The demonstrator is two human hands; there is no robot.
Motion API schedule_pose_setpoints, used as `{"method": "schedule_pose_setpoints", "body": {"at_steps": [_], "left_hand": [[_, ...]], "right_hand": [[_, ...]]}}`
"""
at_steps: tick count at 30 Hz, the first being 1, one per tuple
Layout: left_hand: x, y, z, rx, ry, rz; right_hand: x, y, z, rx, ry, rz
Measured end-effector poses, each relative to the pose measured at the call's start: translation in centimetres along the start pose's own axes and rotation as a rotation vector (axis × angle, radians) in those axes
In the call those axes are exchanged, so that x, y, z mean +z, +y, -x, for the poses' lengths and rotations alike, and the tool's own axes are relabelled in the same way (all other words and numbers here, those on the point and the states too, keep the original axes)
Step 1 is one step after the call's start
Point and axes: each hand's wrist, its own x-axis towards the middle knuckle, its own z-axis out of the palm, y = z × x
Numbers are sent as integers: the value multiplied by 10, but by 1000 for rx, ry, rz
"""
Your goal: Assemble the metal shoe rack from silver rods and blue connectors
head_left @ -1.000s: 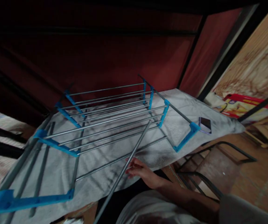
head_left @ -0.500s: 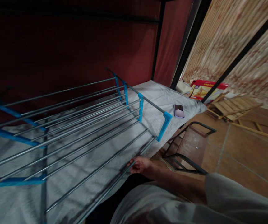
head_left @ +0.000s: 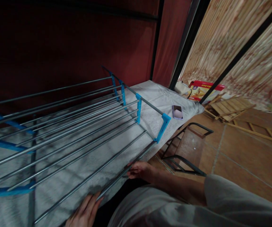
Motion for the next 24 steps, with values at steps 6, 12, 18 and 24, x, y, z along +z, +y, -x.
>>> {"method": "schedule_pose_setpoints", "body": {"at_steps": [6, 12, 18, 24], "left_hand": [[-1, -6, -10, 97, 40, -117], [5, -9, -6, 28, -88, -89], [9, -9, -7, 30, -91, -52], [14, -13, -3, 73, -108, -65]], "right_hand": [[-39, -25, 21, -120, 173, 215], [-91, -51, 24, -656, 784, 376], [-124, -77, 17, -783, 871, 539], [-132, -74, 14, -797, 814, 727]]}}
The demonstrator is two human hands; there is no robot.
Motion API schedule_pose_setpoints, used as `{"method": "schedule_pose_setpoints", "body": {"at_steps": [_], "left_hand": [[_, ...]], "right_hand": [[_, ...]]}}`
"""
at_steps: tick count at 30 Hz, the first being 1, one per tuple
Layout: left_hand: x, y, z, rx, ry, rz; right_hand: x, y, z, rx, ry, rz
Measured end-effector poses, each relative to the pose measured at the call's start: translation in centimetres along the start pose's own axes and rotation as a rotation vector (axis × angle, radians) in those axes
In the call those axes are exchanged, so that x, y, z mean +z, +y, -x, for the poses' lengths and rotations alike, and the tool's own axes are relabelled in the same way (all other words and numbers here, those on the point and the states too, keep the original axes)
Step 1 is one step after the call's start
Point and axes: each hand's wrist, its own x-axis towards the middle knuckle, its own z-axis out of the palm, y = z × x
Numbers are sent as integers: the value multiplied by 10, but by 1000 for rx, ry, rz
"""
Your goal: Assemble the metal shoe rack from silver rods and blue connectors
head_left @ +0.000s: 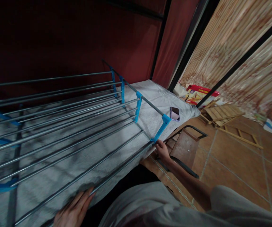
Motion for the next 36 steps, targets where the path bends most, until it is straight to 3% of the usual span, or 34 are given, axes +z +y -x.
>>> {"method": "schedule_pose_setpoints", "body": {"at_steps": [9, 21, 27, 36], "left_hand": [[11, -9, 5, 1, -37, 40], [-3, 6, -5, -157, -126, 175], [8, -1, 2, -155, -94, 218], [-3, 8, -6, -206, -42, 259]], "right_hand": [[-4, 2, -2, -40, -51, 97], [-5, -1, -3, -22, -50, 87], [-6, -2, -4, -26, -52, 89], [-8, -6, -2, -45, -61, 124]]}}
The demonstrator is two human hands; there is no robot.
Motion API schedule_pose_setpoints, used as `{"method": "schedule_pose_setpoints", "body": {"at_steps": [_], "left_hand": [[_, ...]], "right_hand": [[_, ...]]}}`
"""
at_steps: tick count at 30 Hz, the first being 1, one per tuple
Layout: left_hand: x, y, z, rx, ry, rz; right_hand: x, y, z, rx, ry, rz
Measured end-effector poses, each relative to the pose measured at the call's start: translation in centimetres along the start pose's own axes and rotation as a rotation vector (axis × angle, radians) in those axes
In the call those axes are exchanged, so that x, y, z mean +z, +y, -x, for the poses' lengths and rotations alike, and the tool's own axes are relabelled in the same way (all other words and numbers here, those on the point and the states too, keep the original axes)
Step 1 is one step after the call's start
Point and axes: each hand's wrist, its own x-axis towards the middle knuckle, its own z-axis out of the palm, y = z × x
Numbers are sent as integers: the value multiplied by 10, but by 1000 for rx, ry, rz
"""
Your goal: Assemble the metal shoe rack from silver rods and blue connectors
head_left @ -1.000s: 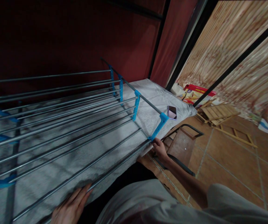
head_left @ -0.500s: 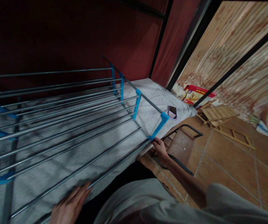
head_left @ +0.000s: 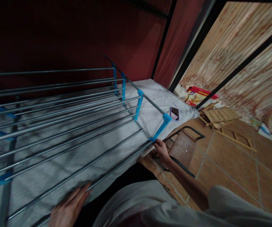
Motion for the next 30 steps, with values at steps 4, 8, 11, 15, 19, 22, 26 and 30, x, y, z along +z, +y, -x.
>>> {"method": "schedule_pose_setpoints", "body": {"at_steps": [4, 8, 11, 15, 19, 22, 26, 30], "left_hand": [[3, -1, 2, -10, -23, -21], [6, -6, 6, 16, -27, -23], [8, -7, 6, 53, -7, -22], [5, -4, 3, 50, 23, -38], [2, -3, 3, 64, -2, -44], [0, -4, 4, 82, -31, -69], [-4, 3, 1, 49, -26, -113], [-4, 13, -4, 11, 24, -99]], "right_hand": [[-2, -4, 1, -7, 3, 24], [-2, -7, 3, -18, 3, 43], [-3, -11, 4, -26, -3, 57], [-3, -16, 6, -50, -11, 84], [-4, -20, 9, -79, -16, 142], [-4, -22, 11, -80, -23, 167], [-3, -23, 14, -70, -14, 184], [0, -23, 15, -61, 19, 186]]}}
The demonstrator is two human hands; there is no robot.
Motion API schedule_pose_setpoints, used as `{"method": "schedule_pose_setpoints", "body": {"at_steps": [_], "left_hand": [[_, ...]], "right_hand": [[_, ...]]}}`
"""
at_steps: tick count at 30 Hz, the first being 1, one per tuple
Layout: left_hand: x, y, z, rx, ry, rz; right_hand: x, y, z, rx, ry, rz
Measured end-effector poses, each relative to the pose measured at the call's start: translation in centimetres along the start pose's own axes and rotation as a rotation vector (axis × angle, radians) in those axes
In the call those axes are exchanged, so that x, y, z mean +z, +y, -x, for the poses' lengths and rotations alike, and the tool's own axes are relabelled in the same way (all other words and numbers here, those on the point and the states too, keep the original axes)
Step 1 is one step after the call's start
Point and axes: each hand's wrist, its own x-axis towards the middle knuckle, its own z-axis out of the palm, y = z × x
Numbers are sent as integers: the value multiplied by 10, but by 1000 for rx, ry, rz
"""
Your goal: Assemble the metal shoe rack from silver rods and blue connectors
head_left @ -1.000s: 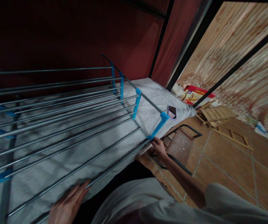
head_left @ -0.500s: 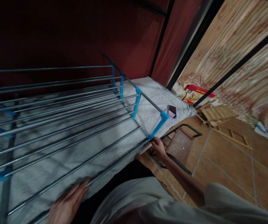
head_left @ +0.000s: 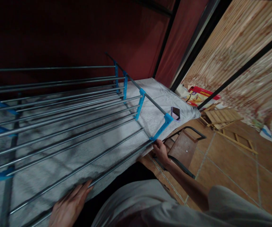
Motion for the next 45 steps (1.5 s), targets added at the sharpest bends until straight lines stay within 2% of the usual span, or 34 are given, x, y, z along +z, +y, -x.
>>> {"method": "schedule_pose_setpoints", "body": {"at_steps": [8, 15, 20, 22, 25, 26, 28, 31, 34, 37, 41, 43, 45], "left_hand": [[10, -4, 3, -44, -33, 79], [5, 5, -7, -34, 68, 62], [-11, 33, -16, -143, 52, 92], [-20, 48, -16, -165, 42, 91], [-31, 65, -18, -202, -12, 62], [-33, 69, -18, -224, -23, 56], [-35, 74, -18, -251, -34, 50], [-32, 78, -16, -281, -9, 27], [-26, 81, -14, -294, 32, 17], [-25, 82, -15, -291, 73, 37], [-27, 85, -11, -314, 224, 48], [-28, 83, 0, -335, 355, 64], [-26, 76, 20, -422, 519, 78]], "right_hand": [[6, -1, 5, 20, 45, 0], [6, -3, 1, 28, 44, -20], [-2, 3, 7, 70, -97, -259], [-5, 12, 18, 94, -91, -336], [-11, 27, 33, 127, -71, -326], [-11, 29, 37, 113, -124, -316], [-8, 26, 44, -18, -281, -230], [11, -3, 56, -420, -471, -62], [46, -48, 67, -770, -537, 59], [84, -83, 72, -1045, -624, 180], [112, -94, 74, -1221, -728, 406], [117, -89, 74, -1255, -756, 483], [118, -82, 73, -1265, -753, 536]]}}
